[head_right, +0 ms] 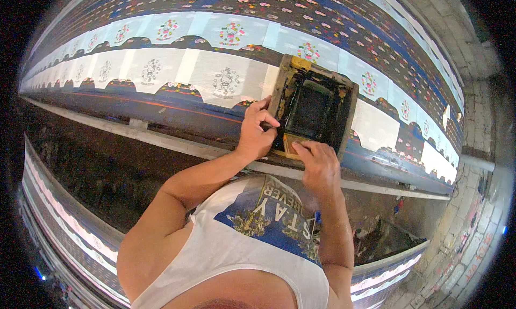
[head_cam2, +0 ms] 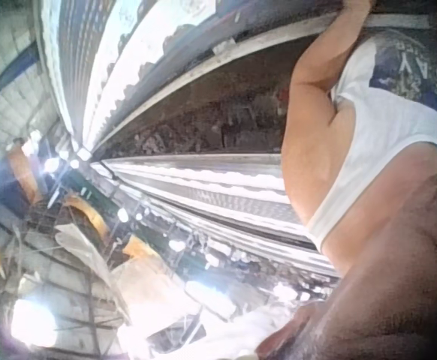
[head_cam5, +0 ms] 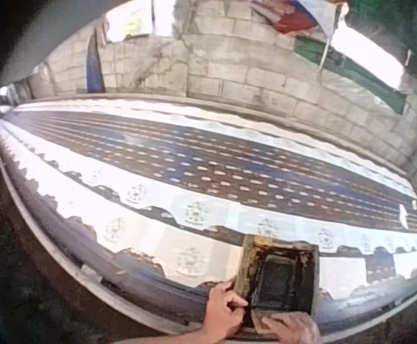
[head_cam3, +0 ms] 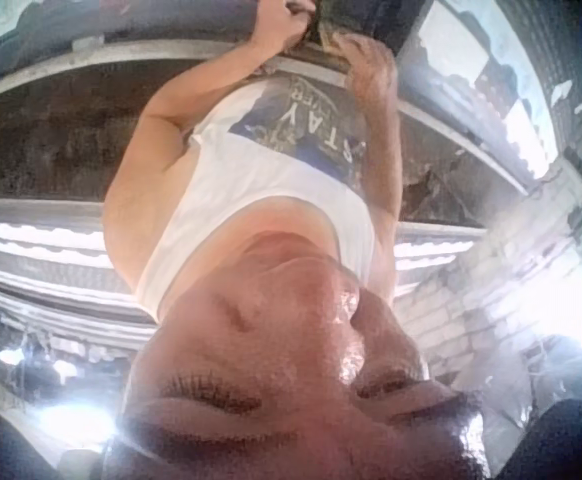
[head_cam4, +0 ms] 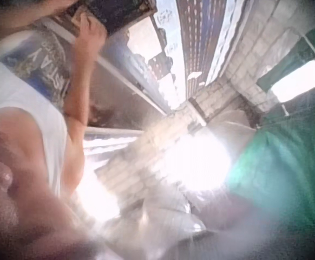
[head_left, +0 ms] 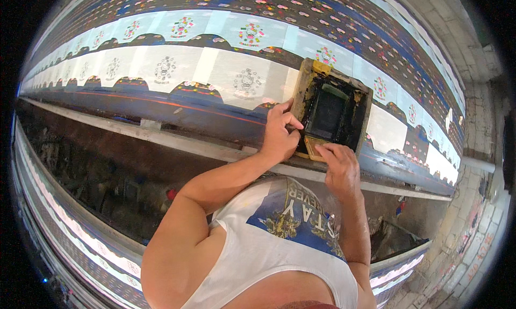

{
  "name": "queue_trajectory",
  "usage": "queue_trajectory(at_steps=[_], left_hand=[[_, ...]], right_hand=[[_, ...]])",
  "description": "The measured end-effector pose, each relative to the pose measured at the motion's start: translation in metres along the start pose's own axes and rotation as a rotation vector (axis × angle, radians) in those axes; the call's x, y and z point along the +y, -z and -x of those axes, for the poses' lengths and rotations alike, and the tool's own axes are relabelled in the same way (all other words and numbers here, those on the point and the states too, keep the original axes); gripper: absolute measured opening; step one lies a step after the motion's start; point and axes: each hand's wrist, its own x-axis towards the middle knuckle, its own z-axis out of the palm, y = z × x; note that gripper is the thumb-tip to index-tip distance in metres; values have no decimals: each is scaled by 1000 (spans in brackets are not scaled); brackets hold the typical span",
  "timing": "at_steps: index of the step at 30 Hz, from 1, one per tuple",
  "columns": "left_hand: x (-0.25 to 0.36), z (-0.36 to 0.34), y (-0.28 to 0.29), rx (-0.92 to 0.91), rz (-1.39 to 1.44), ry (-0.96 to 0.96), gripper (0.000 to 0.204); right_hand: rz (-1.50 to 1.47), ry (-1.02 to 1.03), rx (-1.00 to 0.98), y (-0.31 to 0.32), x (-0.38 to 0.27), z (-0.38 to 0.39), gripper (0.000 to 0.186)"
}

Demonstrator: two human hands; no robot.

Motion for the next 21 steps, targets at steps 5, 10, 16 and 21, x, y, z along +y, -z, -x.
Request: queue_trajectory(at_steps=[5,10,16,21], left_hand=[[8,-2,3,2,-45,15,26],[11,-1,3,-54,-171,0,33],[23,2,-4,21,-105,-6,26],[47,14,-54,-20,-54,-118,24]], right_hand=[[-117,-88,-71,3,-11,14,50],[-134,-192,152,2,8,49,43],[-460,-541,399,-12,48,94,39],[-443,-455,475,-5,87,136,35]])
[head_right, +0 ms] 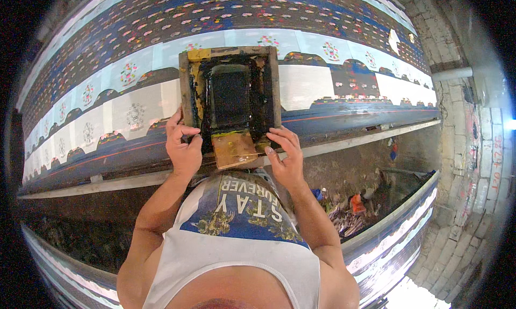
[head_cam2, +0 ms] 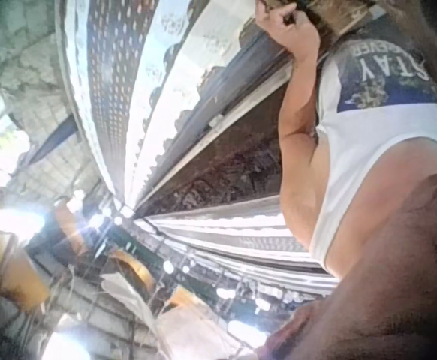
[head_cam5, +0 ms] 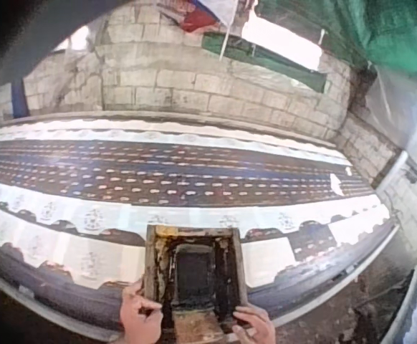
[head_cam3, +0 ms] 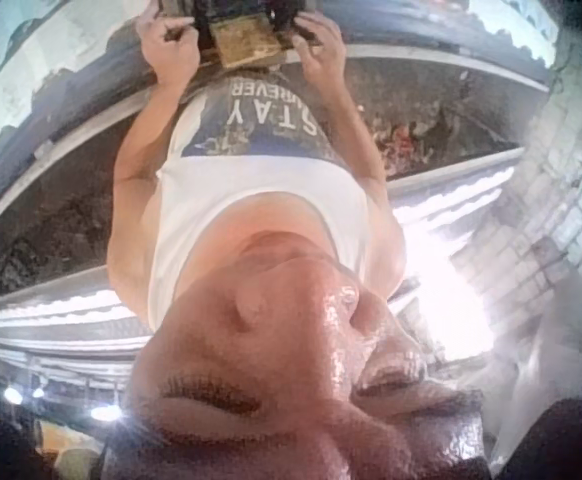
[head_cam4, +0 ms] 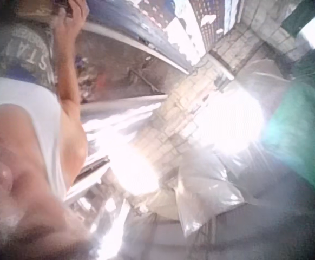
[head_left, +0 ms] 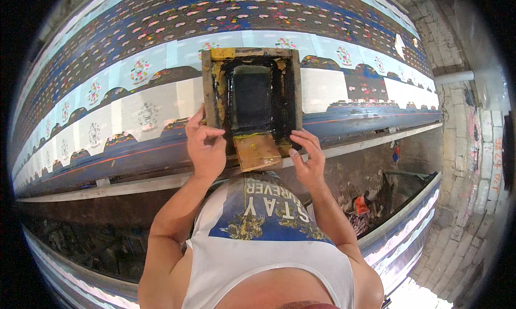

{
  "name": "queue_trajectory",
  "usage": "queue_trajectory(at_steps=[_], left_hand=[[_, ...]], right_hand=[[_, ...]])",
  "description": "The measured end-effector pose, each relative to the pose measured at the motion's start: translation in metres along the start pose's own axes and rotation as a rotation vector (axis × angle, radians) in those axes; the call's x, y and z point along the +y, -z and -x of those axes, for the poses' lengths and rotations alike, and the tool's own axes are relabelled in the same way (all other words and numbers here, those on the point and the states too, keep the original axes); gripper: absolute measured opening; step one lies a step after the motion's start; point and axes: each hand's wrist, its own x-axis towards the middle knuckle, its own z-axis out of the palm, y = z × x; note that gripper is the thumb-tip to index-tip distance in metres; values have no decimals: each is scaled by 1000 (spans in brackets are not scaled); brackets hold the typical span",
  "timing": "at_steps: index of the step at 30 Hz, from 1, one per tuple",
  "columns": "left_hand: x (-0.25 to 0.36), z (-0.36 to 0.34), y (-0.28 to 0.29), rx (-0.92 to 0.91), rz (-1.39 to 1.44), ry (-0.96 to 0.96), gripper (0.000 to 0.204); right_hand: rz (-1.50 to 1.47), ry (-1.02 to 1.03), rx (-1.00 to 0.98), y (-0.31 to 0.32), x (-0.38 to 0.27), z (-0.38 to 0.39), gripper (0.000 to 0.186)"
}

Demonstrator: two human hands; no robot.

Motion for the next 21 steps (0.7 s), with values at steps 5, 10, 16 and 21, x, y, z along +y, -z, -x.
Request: queue_trajectory(at_steps=[5,10,16,21], left_hand=[[14,8,-87,21,93,-73,24],[21,20,-158,18,37,-45,24],[27,26,-198,35,-15,-15,24],[25,29,-201,57,40,70,23]], right_hand=[[-22,17,77,60,55,-4,36],[-14,-27,51,120,94,-7,35],[151,74,-14,152,126,-10,35],[177,319,-175,151,102,-27,39]])
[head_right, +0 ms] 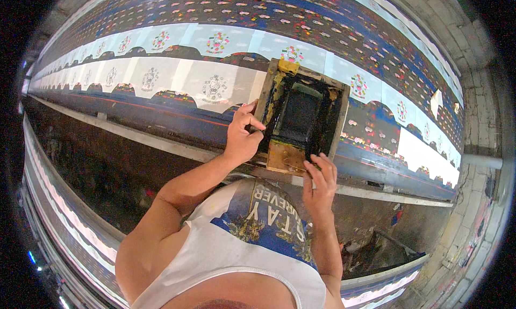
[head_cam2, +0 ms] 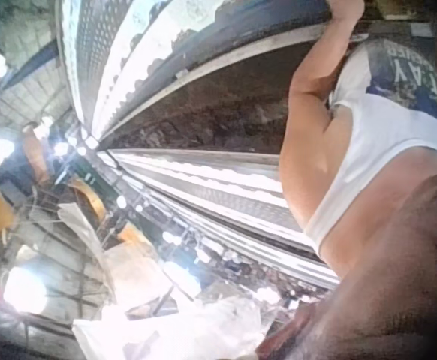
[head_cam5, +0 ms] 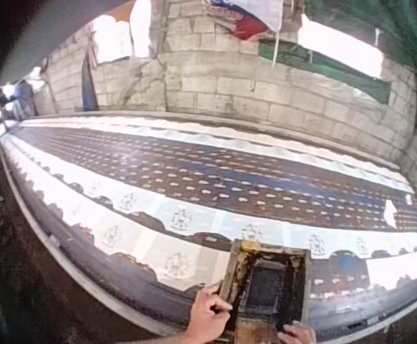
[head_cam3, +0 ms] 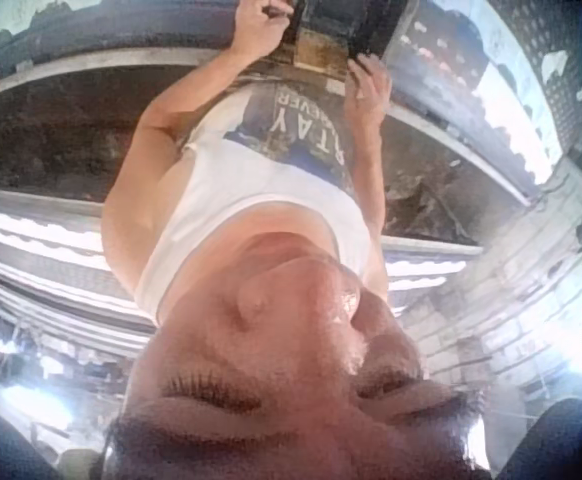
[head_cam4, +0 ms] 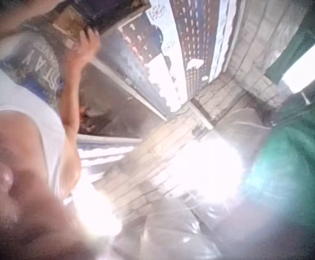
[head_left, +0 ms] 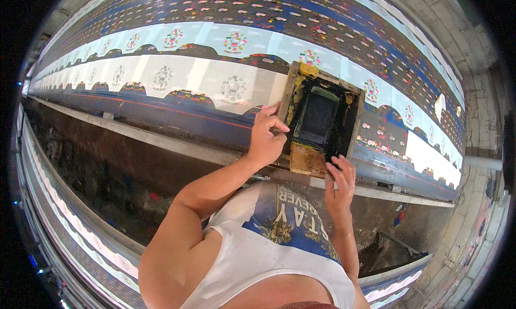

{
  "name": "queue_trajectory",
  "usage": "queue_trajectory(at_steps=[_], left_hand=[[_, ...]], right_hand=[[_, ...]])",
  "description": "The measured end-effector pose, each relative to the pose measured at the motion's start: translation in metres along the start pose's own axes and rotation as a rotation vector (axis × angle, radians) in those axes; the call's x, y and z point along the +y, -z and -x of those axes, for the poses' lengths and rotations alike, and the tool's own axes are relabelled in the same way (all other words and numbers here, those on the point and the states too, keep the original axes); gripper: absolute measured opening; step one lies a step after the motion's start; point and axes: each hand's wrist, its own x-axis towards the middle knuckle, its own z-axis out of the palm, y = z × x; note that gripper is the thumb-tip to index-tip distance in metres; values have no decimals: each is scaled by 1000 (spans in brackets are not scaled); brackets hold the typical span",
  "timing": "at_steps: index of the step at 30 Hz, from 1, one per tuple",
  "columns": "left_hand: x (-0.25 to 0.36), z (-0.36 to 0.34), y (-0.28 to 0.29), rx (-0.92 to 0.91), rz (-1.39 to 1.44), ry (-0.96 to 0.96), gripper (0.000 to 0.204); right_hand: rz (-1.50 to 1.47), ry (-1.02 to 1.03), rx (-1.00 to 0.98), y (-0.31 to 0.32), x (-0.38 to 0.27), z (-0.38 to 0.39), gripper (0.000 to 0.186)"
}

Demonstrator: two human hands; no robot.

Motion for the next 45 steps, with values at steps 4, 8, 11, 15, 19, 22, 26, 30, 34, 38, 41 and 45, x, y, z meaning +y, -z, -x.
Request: queue_trajectory(at_steps=[4,8,11,15,19,22,26,30,34,38,41,45], left_hand=[[-8,-3,-2,7,-12,-52,23],[-5,-3,0,-14,-51,-41,22],[-6,-3,-3,-4,-36,-37,22],[-13,-3,-1,3,2,-49,21],[-4,-6,3,-21,-20,10,20],[1,-7,2,-29,-21,37,17],[-5,-5,2,-42,-83,12,18],[-7,-3,2,-48,-152,-20,19],[-15,0,-2,-45,-189,-4,20],[-12,0,3,-47,-231,53,20],[-15,-1,2,-80,-173,29,20],[-14,-4,4,-119,-253,37,20]], right_hand=[[72,133,-181,-5,-23,-25,44],[203,228,-294,-7,-35,-48,41],[194,189,-386,3,-43,-67,39],[150,109,-556,28,-31,-104,35],[126,94,-606,34,-12,-154,46],[184,104,-502,23,9,-186,47],[180,50,-313,-3,50,-213,48],[175,83,-301,-1,41,-212,48],[164,141,-313,-1,29,-174,51],[229,166,-296,-10,19,-127,53],[252,173,-289,-5,4,-95,45],[243,147,-284,-2,-15,-60,39]])
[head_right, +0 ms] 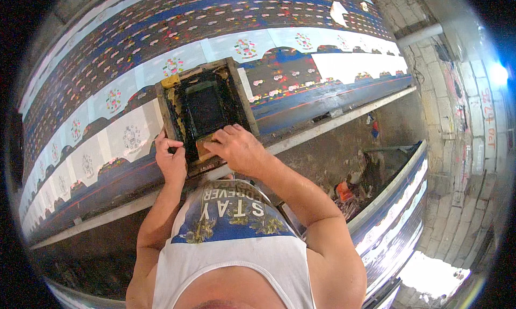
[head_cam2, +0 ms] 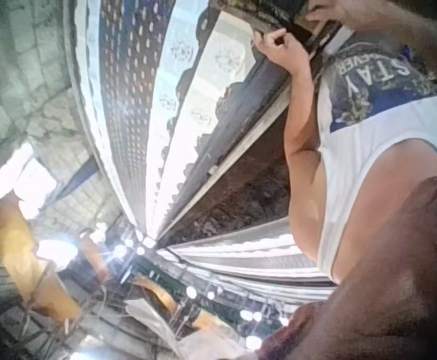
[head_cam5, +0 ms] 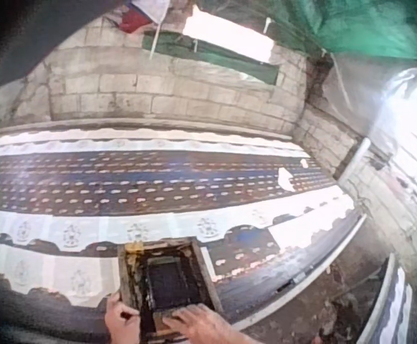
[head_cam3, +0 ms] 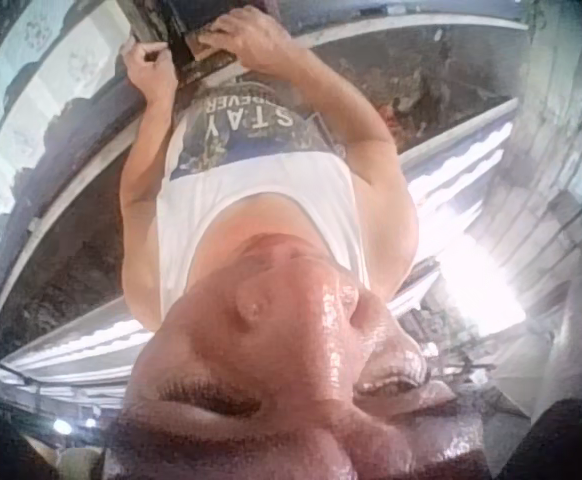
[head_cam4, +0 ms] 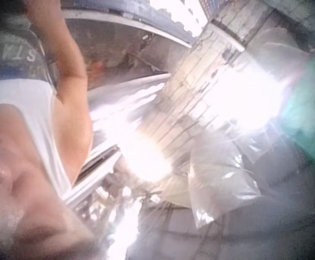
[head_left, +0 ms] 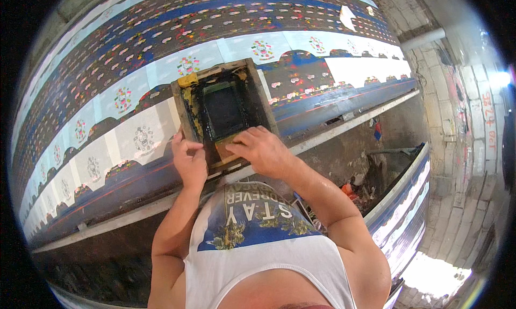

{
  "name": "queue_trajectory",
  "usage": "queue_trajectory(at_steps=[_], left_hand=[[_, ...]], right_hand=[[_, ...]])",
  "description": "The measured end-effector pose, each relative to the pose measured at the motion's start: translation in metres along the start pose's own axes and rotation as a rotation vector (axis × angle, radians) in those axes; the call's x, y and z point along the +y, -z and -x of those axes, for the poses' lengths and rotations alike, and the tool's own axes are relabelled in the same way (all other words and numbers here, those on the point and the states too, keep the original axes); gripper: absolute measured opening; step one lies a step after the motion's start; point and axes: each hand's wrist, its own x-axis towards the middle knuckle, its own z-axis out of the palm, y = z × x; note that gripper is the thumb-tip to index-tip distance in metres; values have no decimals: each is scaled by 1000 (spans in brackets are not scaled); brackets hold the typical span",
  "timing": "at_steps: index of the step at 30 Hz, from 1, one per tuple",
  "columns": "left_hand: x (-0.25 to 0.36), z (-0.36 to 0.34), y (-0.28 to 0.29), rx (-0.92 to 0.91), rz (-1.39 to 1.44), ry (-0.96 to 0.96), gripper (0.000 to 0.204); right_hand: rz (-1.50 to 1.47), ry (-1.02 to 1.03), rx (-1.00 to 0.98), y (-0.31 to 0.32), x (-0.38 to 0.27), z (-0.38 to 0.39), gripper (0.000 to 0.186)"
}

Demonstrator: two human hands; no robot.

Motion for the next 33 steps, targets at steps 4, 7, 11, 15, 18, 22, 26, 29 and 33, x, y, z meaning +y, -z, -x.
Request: queue_trajectory(at_steps=[4,7,11,15,18,22,26,29,33], left_hand=[[4,-3,-1,5,110,51,19],[3,-4,-1,3,113,24,18],[2,-3,0,1,138,-1,20],[2,0,-1,6,113,34,21],[7,3,-2,38,87,-54,22],[36,4,1,59,169,-194,24],[58,-5,-5,86,169,-256,23],[80,-5,-16,102,165,-225,23],[107,19,-50,122,255,-152,22]], right_hand=[[-1,-41,-40,-7,-11,16,47],[-80,-111,-48,-5,-19,21,55],[-153,-152,111,0,-24,29,54],[-159,-502,433,-16,-12,50,51],[-343,-773,510,-31,12,77,52],[-984,-861,477,-29,21,92,55],[-819,-650,574,-13,33,104,52],[-772,-522,585,5,51,124,47],[-949,-394,625,22,80,164,46]])
